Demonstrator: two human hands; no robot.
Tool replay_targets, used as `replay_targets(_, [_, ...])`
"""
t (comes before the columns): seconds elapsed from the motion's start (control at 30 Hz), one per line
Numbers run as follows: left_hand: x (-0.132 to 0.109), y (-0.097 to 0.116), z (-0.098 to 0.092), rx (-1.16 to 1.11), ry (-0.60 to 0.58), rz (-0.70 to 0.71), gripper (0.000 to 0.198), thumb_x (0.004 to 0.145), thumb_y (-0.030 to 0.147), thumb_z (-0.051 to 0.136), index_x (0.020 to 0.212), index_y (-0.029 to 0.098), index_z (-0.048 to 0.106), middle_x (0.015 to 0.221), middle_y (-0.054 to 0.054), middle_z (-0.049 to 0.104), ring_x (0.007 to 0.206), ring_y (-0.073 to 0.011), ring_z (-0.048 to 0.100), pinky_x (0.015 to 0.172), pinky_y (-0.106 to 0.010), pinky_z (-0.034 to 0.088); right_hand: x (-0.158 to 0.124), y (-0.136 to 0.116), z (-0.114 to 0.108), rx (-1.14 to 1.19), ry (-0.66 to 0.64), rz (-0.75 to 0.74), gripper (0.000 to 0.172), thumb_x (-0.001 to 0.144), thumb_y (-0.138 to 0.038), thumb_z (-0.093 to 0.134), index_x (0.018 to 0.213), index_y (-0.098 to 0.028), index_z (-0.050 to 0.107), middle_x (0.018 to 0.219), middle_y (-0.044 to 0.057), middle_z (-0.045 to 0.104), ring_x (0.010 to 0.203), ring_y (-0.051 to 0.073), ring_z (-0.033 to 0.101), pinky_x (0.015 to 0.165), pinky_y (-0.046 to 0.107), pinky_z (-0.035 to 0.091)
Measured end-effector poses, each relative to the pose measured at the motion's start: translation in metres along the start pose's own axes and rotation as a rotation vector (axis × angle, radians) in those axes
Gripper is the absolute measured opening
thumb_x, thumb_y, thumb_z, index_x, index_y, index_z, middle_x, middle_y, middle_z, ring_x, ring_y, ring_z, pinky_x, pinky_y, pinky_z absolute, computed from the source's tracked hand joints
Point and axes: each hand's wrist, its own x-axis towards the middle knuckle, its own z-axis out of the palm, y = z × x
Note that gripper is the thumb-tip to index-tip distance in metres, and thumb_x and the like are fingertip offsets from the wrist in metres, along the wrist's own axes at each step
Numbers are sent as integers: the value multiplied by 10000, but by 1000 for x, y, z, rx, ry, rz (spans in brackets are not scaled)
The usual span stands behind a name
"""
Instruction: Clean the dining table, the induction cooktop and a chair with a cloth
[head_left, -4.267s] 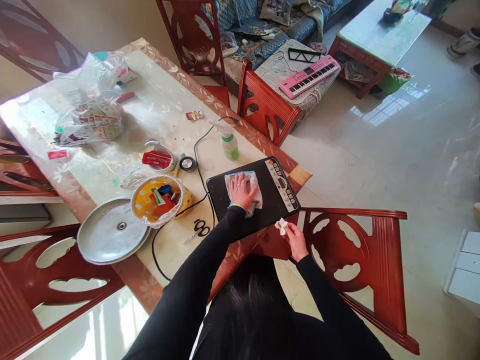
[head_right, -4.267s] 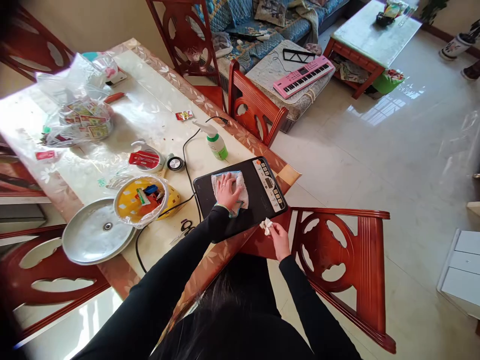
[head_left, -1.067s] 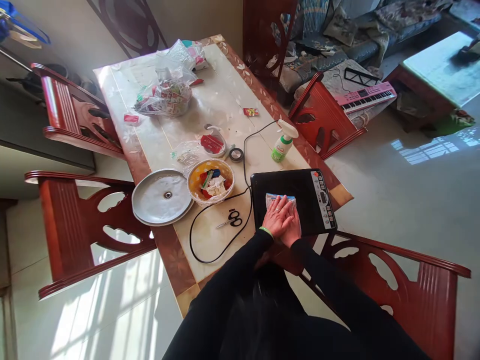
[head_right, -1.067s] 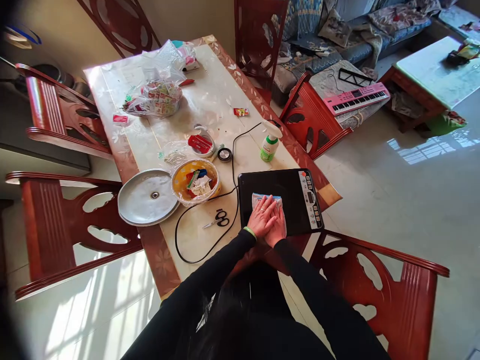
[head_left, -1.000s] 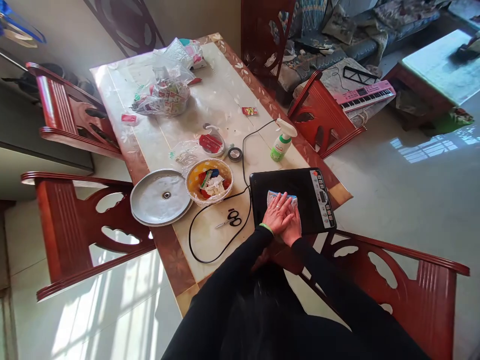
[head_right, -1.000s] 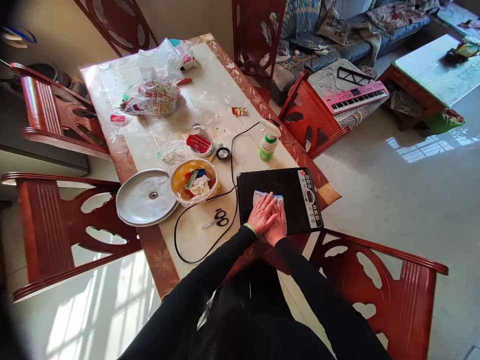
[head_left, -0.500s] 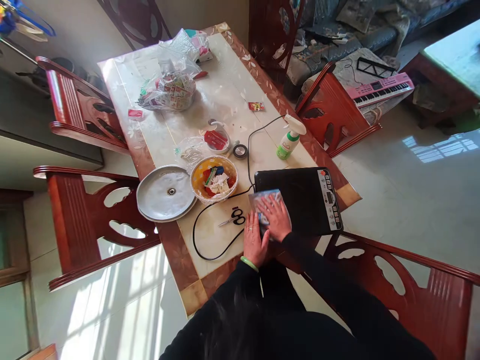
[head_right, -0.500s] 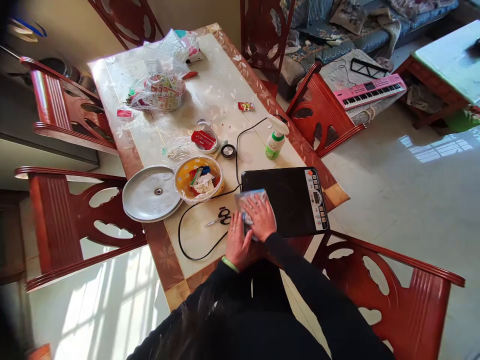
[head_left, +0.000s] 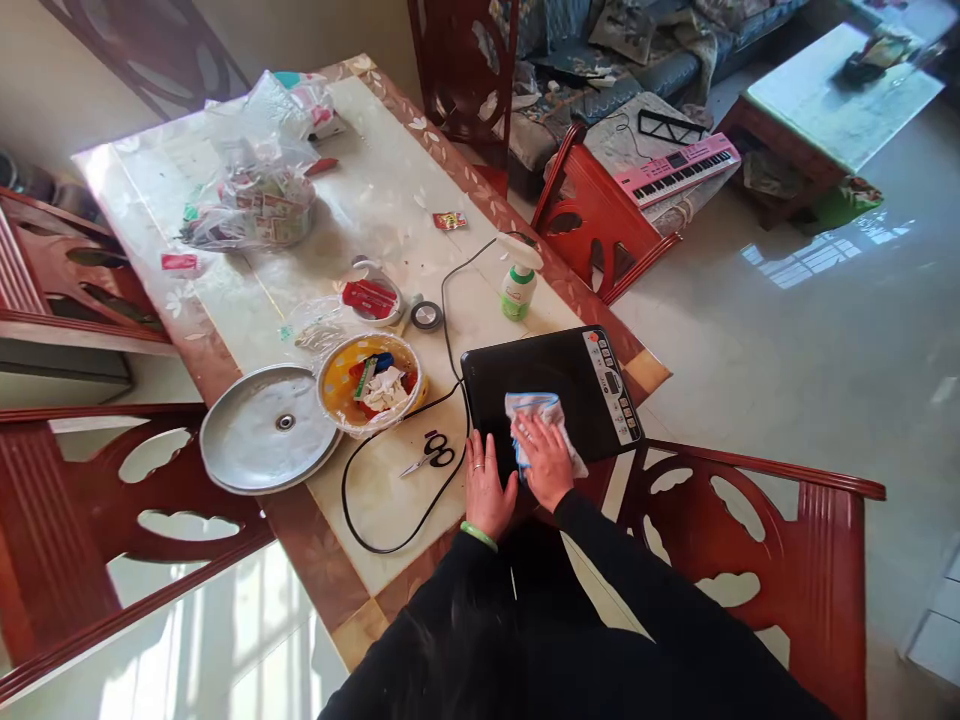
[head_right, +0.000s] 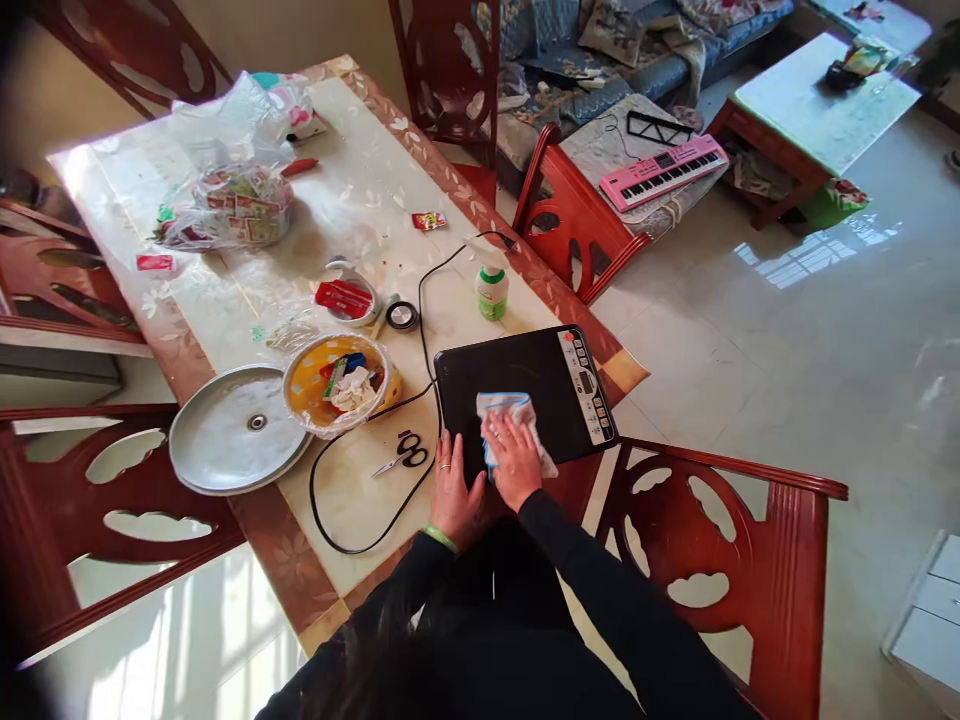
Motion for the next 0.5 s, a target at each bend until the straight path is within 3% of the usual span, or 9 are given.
replay_targets(0.07, [19,19,-2,102,-66,122,826,918,229,651,1686,168,353,1823,-197,128,1701,-371,35,1349,-655,197,-24,12,-4,10,-30,-21,982,913,-253,594,1753,-416,111,1770,-115,314,1650,241,320,1371,478,219])
replay_targets(0.17, [49,41,-1,235,-217,211,944,838,254,779,1685,169,369,1819,-204,115,1693,-405,27,1347,-670,152,-26,77,-18,-5,64,124,920,923,-259,584,1754,-353,202,1762,-31,368,1629,301,360,1333,541,272])
replay_targets(0.27, [68,48,3,332,-310,206,1037,778,283,868,1688,185,381,1813,-205,142,1686,-433,63,1345,-677,124,34,135,-33,-13,187,278,716,1011,-333,502,1704,-205,374,1752,97,396,1618,356,353,1293,579,306])
replay_targets(0.4, [71,48,5,392,-329,186,1032,781,287,900,1685,204,409,1815,-187,145,1686,-433,85,1349,-658,143,147,155,-42,58,234,348,639,1068,-424,443,1627,-118,494,1718,173,434,1608,381,334,1317,609,219])
replay_targets(0.47, [71,51,4,423,-342,168,1041,769,273,918,1679,188,421,1812,-196,151,1685,-438,96,1349,-650,157,159,153,-44,99,213,326,640,1067,-426,435,1621,-114,502,1702,164,461,1613,371,331,1326,611,204])
replay_targets(0.5, [71,54,3,440,-352,159,1043,764,267,923,1676,176,425,1810,-202,154,1683,-441,102,1349,-647,164,147,151,-44,112,206,305,647,1064,-423,432,1630,-115,490,1700,157,467,1616,364,332,1330,607,205])
